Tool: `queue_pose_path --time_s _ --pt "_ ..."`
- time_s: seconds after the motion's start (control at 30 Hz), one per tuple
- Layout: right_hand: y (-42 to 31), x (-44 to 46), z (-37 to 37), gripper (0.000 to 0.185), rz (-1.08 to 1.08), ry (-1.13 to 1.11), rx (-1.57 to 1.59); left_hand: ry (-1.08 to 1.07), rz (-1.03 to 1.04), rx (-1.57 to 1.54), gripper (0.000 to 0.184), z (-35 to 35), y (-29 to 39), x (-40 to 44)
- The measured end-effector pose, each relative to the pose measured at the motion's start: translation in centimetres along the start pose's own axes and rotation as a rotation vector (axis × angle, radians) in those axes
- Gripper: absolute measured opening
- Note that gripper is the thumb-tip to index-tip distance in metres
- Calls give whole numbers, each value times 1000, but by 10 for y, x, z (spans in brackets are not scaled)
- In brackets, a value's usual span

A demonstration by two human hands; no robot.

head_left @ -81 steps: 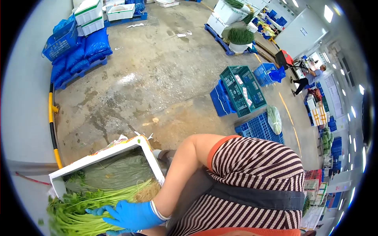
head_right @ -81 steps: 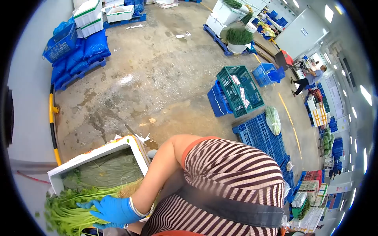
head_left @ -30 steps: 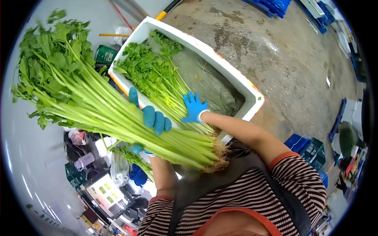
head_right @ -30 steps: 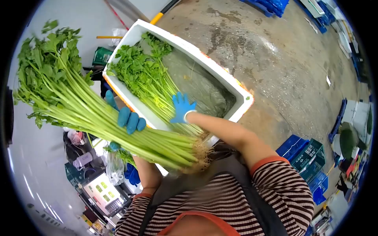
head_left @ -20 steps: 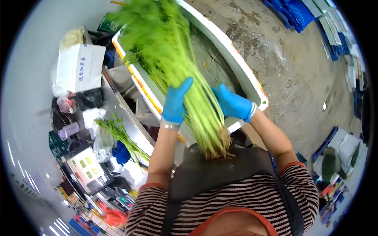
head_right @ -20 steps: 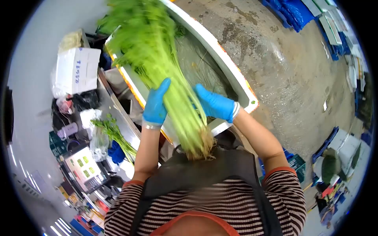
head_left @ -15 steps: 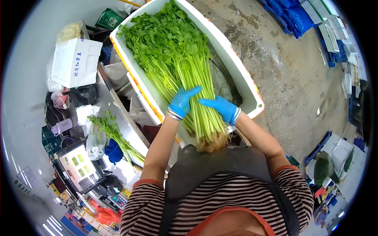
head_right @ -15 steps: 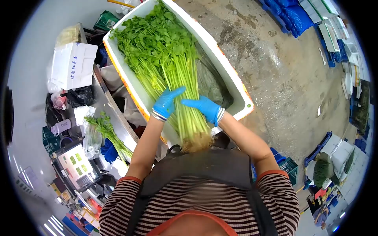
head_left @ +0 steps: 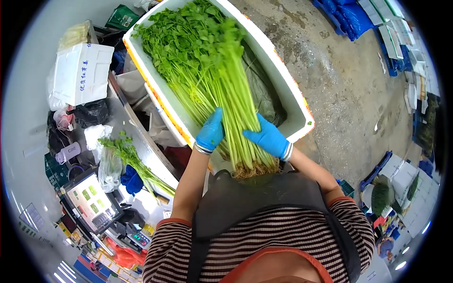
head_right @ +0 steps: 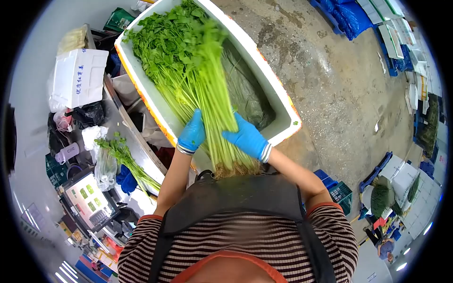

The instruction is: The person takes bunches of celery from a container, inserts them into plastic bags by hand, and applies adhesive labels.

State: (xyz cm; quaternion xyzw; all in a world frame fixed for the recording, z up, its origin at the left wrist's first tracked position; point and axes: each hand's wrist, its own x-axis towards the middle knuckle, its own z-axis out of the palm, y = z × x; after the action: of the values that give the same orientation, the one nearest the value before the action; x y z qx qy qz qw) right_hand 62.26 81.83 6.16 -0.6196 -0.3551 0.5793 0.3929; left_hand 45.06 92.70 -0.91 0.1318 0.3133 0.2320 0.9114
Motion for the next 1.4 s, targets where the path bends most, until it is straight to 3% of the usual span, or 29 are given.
queue_pose_path --time_s 0.07,0.17,0.27,0.4,0.47,0.57,0.63,0.8,0.9,0.97,1.03,1.1,1.13,1.17,1.2,1.23,1.3,1.4 --pt "-24 -9 11 93 -31 30 -420 -127 74 -56 68 13 4 -10" --pt "-57 -11 36 111 -10 77 -814 -157 146 215 91 15 6 -3" --pt "-80 -12 45 123 -58 87 -868 -161 115 172 78 31 20 0" --pt "-78 -23 58 113 -378 180 -747 -193 150 103 73 56 27 -11" --pt "-84 -29 63 109 -407 196 -737 -200 184 109 80 61 32 -16" --pt "-83 -41 69 103 -440 232 -792 -411 220 28 81 72 39 -23" --pt "-78 -53 70 103 -479 259 -864 -440 201 99 79 74 43 -28" --pt "-67 -99 67 102 -587 207 -678 -411 210 281 67 92 34 -61" --pt "-58 -130 28 93 -408 -95 -164 -452 205 351 63 108 36 -86" --pt "-63 -138 -13 81 -265 -66 377 -459 270 466 65 123 36 -114" --pt "-90 -142 -26 74 -419 40 307 -441 292 584 59 133 27 -127" --pt "-82 -126 -29 76 -408 -153 352 -464 377 744 60 161 20 -153" --pt "-70 -119 -20 89 -353 -180 332 -483 541 729 63 162 -1 -146" --pt "-59 -112 -13 104 -299 -207 311 -398 736 808 78 163 -15 -148" --pt "-47 -105 -6 121 -246 -235 289 -32 871 1271 93 170 -25 -158" --pt "-38 -106 3 119 -300 -306 323 190 730 1393 101 178 -33 -171" --pt "-10 -104 17 113 -394 -426 434 531 778 1639 94 177 -69 -189" --pt "21 -131 20 108 -389 -559 590 733 614 1702 82 190 -117 -248"
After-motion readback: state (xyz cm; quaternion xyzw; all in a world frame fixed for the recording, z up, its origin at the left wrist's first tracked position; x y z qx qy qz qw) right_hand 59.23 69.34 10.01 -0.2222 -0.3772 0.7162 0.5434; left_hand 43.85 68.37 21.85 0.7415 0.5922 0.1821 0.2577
